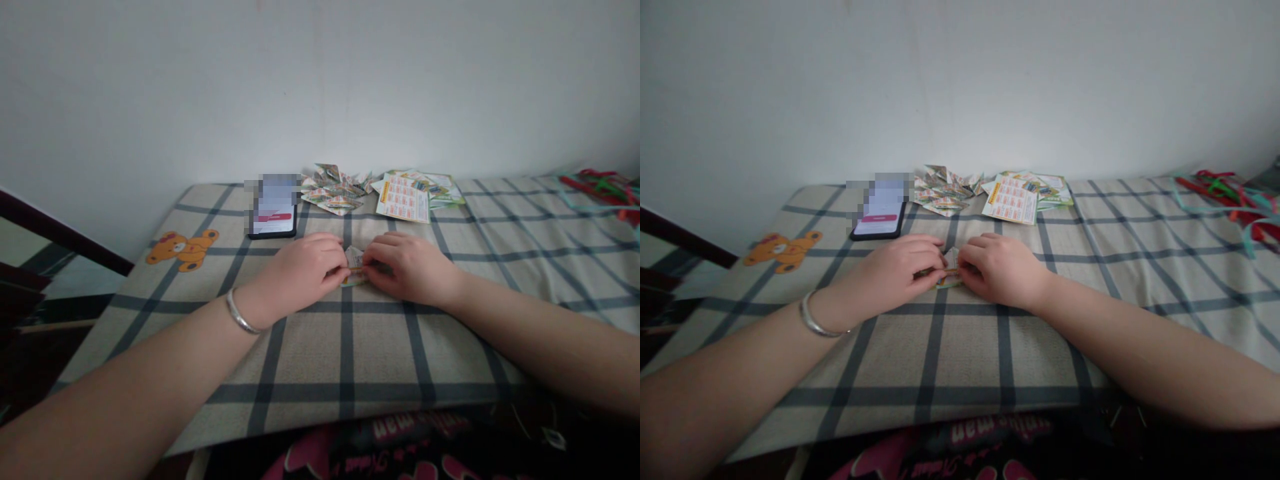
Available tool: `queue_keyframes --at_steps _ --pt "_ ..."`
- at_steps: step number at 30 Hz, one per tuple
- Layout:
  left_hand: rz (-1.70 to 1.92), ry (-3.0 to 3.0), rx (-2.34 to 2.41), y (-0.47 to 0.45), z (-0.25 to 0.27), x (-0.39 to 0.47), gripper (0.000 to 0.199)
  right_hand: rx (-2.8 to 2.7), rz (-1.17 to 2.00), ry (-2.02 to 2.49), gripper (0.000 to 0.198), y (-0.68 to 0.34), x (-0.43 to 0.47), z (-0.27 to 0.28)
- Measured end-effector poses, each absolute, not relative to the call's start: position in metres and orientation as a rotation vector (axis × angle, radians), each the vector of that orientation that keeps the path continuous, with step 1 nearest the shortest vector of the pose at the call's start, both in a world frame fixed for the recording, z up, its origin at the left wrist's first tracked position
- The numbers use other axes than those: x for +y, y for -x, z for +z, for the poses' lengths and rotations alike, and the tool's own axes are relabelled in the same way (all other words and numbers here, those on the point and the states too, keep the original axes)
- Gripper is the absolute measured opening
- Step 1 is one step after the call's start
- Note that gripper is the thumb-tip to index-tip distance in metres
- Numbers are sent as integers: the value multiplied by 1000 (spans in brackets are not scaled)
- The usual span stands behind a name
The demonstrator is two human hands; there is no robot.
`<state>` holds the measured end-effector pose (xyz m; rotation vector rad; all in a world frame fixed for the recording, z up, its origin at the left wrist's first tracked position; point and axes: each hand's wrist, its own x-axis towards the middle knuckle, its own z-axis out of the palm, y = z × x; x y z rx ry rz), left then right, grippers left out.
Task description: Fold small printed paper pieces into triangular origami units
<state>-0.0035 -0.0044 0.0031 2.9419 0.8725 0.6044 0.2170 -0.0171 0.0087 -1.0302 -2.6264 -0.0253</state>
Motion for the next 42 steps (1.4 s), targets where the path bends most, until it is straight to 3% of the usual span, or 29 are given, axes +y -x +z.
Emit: queue_keyframes --at_steps 7,16,20,24,42 --pt "747 -2878 942 2 -7 -1 14 -2588 34 1094 16 -219 -13 9" --pt "632 -2910 997 0 0 -5 7 -2531 87 1132 15 -220 -10 7" --pt "617 -2837 1093 0 0 -5 17 -2530 94 1158 14 -219 -8 4" --pt "511 -2870 1037 1 2 -5 7 -2545 79 1155 13 -217 -7 2" --pt "515 -3031 727 6 -1 1 18 -2538 85 1151 13 -217 -2 -2"
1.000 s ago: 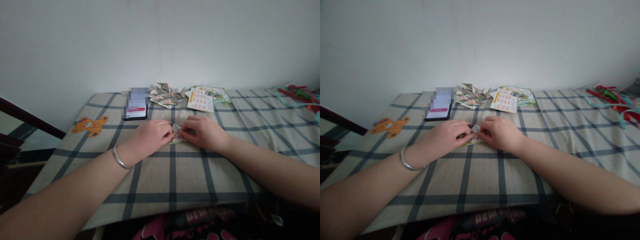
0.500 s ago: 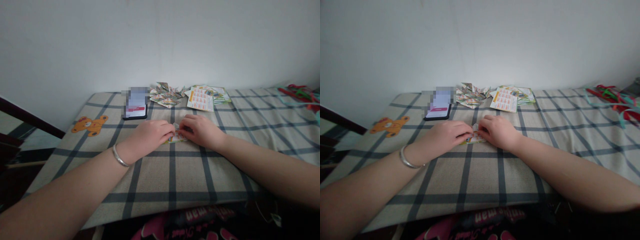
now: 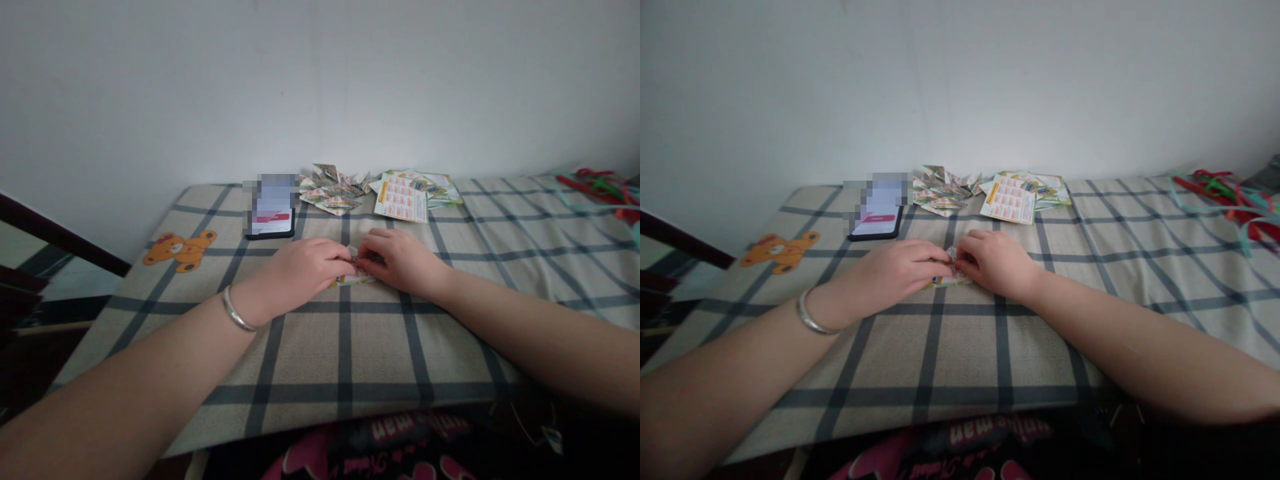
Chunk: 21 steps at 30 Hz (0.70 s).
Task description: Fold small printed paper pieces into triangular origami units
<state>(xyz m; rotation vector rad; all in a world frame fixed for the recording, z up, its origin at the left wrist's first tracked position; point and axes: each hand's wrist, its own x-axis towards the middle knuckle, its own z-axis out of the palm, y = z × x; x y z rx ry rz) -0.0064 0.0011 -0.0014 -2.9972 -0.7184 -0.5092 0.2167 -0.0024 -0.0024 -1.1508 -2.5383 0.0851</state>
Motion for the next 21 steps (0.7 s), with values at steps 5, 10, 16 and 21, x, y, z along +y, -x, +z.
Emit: queue_keyframes --at_steps 5,10,16,21 --pt "-493 2879 -631 6 -2 -1 20 -2538 108 1126 13 -217 -2 -3" --pt "-481 2799 -608 2 3 -5 21 -2526 20 1006 11 -219 -2 -3" --pt "-436 2869 -597 6 6 -3 22 -2644 7 722 12 -225 -1 -1" --pt "-464 2893 -581 8 4 0 18 -2690 -10 677 17 -228 -1 0"
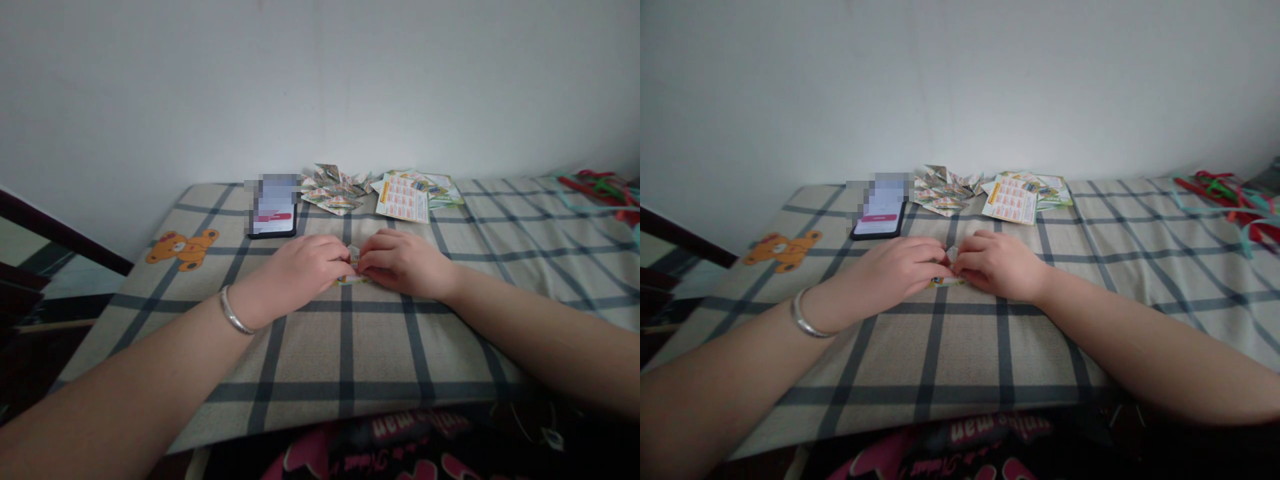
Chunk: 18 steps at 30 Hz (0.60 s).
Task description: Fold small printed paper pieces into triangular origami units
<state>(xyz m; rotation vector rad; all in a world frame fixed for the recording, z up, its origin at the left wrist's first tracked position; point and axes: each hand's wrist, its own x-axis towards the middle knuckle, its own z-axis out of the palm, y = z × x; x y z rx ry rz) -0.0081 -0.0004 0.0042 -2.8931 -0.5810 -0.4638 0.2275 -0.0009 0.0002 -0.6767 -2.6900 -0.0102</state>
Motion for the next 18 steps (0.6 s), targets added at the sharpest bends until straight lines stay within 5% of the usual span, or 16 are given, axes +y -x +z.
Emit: queue_keyframes --at_steps 18 --pt "-332 2880 -620 10 8 -2 15 -2860 -57 743 20 -232 -6 16"
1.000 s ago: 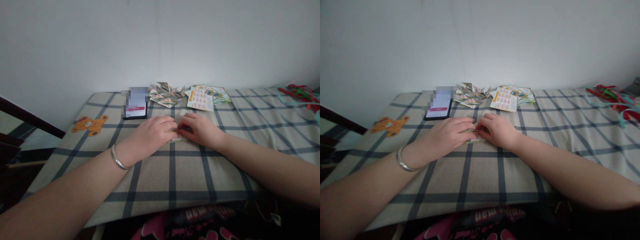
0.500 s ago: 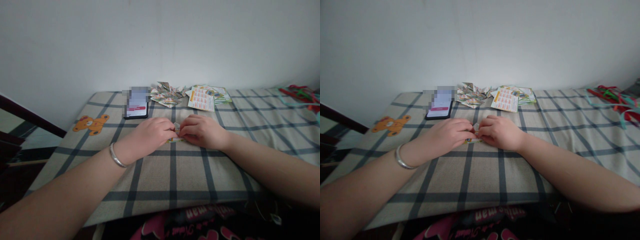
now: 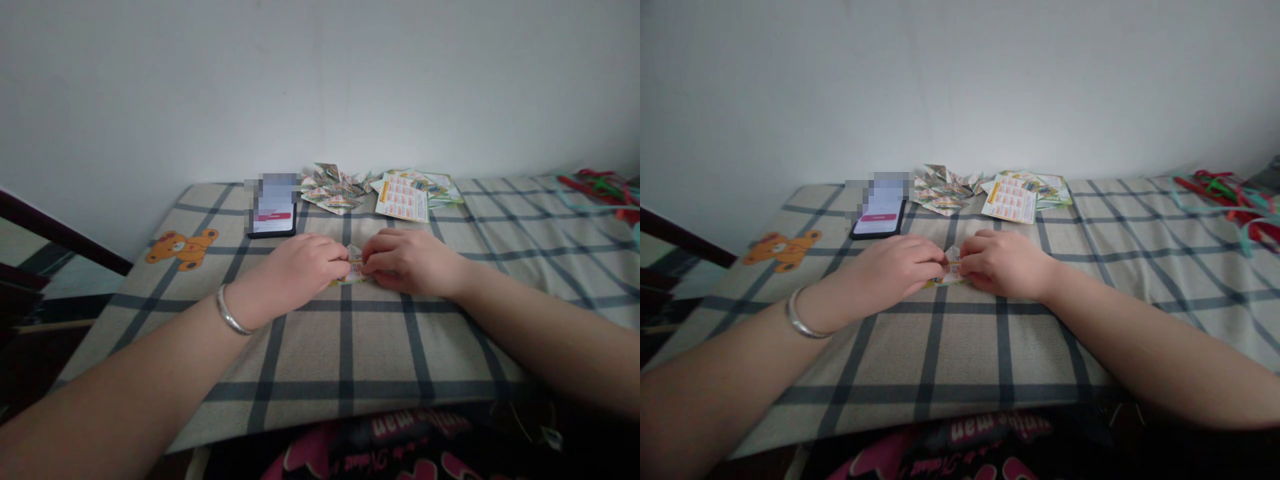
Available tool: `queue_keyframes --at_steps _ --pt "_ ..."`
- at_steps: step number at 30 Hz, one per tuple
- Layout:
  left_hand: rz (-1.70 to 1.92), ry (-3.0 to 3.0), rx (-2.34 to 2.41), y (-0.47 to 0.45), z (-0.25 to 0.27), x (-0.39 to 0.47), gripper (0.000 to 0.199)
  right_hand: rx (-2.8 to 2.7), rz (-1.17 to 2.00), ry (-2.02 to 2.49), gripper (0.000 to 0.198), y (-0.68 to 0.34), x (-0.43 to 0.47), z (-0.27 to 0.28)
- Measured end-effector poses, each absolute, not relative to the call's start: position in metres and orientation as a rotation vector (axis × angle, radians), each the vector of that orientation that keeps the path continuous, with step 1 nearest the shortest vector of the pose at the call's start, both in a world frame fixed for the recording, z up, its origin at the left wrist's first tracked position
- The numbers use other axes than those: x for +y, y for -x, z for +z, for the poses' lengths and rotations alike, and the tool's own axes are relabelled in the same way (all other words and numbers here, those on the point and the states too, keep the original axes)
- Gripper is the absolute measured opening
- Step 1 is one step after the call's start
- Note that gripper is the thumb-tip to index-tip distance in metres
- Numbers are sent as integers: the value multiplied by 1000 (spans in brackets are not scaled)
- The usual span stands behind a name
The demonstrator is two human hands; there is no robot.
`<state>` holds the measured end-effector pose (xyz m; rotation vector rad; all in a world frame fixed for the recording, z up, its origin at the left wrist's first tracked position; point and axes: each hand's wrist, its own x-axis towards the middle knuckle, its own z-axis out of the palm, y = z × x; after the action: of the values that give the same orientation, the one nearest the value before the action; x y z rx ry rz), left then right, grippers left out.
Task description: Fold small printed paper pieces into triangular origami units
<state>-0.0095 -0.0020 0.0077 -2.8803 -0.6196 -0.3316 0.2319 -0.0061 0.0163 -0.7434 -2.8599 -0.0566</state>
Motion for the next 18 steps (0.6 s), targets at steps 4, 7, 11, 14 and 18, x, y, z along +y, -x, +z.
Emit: queue_keyframes --at_steps 4,7,11,14,18 --pt "-351 2912 -682 11 6 -2 19 -2868 -61 755 19 -233 -6 18" --pt "-338 2912 -693 12 8 -3 20 -2868 -40 760 19 -235 -6 19" --pt "-329 2909 -724 13 13 -3 18 -2882 39 755 19 -239 -5 20" --pt "-307 2912 -740 14 15 -3 18 -2879 75 759 18 -242 -4 22" --pt "-311 2916 -762 14 15 -3 22 -2865 97 767 18 -246 -3 23"
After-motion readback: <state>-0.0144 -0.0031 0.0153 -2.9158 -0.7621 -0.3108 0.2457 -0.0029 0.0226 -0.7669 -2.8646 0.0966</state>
